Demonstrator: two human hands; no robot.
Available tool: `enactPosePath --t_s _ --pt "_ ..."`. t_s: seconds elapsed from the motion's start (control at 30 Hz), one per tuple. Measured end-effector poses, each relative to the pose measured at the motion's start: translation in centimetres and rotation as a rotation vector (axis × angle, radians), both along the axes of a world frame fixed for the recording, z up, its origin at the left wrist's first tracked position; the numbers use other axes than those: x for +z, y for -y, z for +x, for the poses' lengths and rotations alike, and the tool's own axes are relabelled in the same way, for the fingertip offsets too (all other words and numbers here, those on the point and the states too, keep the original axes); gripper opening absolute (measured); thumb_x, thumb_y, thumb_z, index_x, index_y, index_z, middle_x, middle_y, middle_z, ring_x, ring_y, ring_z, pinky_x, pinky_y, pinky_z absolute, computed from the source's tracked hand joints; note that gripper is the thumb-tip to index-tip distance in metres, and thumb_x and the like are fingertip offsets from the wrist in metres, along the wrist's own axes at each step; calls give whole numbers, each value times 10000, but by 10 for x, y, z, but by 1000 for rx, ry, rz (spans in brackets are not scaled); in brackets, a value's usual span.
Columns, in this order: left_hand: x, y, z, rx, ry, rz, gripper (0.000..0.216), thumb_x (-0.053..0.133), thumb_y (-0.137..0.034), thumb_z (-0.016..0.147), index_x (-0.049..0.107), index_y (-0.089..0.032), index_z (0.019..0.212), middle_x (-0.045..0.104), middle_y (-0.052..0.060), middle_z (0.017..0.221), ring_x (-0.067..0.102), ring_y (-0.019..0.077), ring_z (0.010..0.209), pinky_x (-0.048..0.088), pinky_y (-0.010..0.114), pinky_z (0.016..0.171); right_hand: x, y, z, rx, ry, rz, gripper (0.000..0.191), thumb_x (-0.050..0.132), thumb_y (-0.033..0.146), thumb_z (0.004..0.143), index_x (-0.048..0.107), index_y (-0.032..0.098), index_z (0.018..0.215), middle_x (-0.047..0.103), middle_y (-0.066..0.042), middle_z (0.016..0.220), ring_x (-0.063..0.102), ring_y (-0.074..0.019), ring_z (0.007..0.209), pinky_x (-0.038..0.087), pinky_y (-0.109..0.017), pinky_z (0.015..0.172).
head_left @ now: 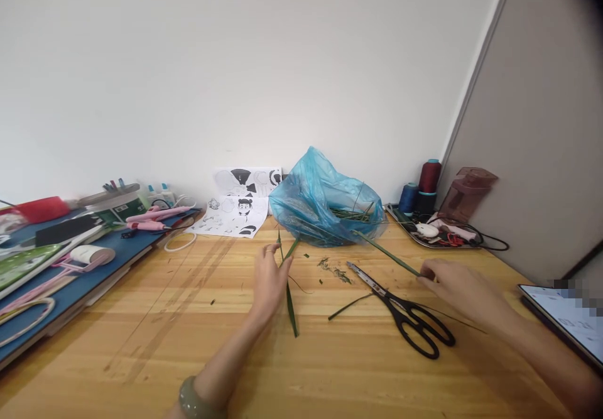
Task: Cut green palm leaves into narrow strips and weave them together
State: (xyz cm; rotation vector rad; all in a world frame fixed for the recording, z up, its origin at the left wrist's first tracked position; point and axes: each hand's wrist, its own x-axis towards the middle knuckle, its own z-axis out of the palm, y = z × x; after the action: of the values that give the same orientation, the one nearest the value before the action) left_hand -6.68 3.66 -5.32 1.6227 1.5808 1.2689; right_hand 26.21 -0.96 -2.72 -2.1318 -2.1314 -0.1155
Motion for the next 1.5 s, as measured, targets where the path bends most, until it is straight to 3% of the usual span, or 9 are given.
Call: enactPosePath --t_s 0.13,0.23,0.3,0.4,0.57,0.8,1.2,1.4,1.5 --pt "24 23 36 -401 3 -67 220 510 -341 711 623 -157 749 642 58 782 576 189 766 428 307 717 37 18 -16 130 -298 -90 229 459 408 759 575 222 693 605 -4 685 552 -192 642 378 -253 509" --pt "41 36 63 -641 181 -177 262 523 -360 709 624 -156 840 653 57 821 593 157 698 448 253 606 46 33 -42 281 -576 -171 258 410 381 795 566 203 693 583 3 658 537 -167 621 394 -233 520" --pt "50 36 73 -602 398 -201 318 562 -346 686 583 -143 930 638 75 883 594 150 708 447 241 600 44 39 -57 362 -611 -198 234 404 331 806 559 201 689 575 13 644 527 -153 601 389 -221 512" --pt "59 28 71 -418 594 -118 346 627 -304 632 570 -132 926 637 56 795 584 131 654 446 229 588 39 41 -68 418 -532 -145 195 414 278 814 546 211 688 583 26 666 525 -146 621 382 -216 541" --pt "62 21 57 -370 612 -39 177 639 -279 619 610 -111 668 599 15 599 556 105 603 432 197 581 38 30 -63 412 -416 -90 184 410 270 821 561 235 723 601 29 709 534 -156 657 375 -216 554" --pt "60 20 52 -237 772 25 227 658 -305 594 606 -139 740 598 -4 642 569 108 602 449 217 573 32 17 -60 409 -353 -4 234 351 289 841 552 219 744 605 -4 746 540 -176 687 384 -248 568" --pt "58 16 48 -345 936 -89 157 665 -221 581 560 -127 651 618 28 716 572 99 623 453 192 563 24 10 -47 334 -163 244 238 338 314 859 557 220 864 582 -16 869 527 -179 806 402 -282 664" --pt "64 -28 67 -292 972 -103 129 653 -144 566 565 -114 656 613 30 671 561 86 545 446 183 513 30 15 -41 236 -142 206 249 322 342 864 543 234 824 590 -7 817 544 -178 731 409 -273 581" --pt "72 -50 80 -321 1012 -93 80 607 -127 615 543 -105 657 622 53 680 573 94 520 455 201 510 28 23 -35 126 -42 410 235 341 327 850 517 193 929 564 -62 948 523 -231 864 414 -329 678"
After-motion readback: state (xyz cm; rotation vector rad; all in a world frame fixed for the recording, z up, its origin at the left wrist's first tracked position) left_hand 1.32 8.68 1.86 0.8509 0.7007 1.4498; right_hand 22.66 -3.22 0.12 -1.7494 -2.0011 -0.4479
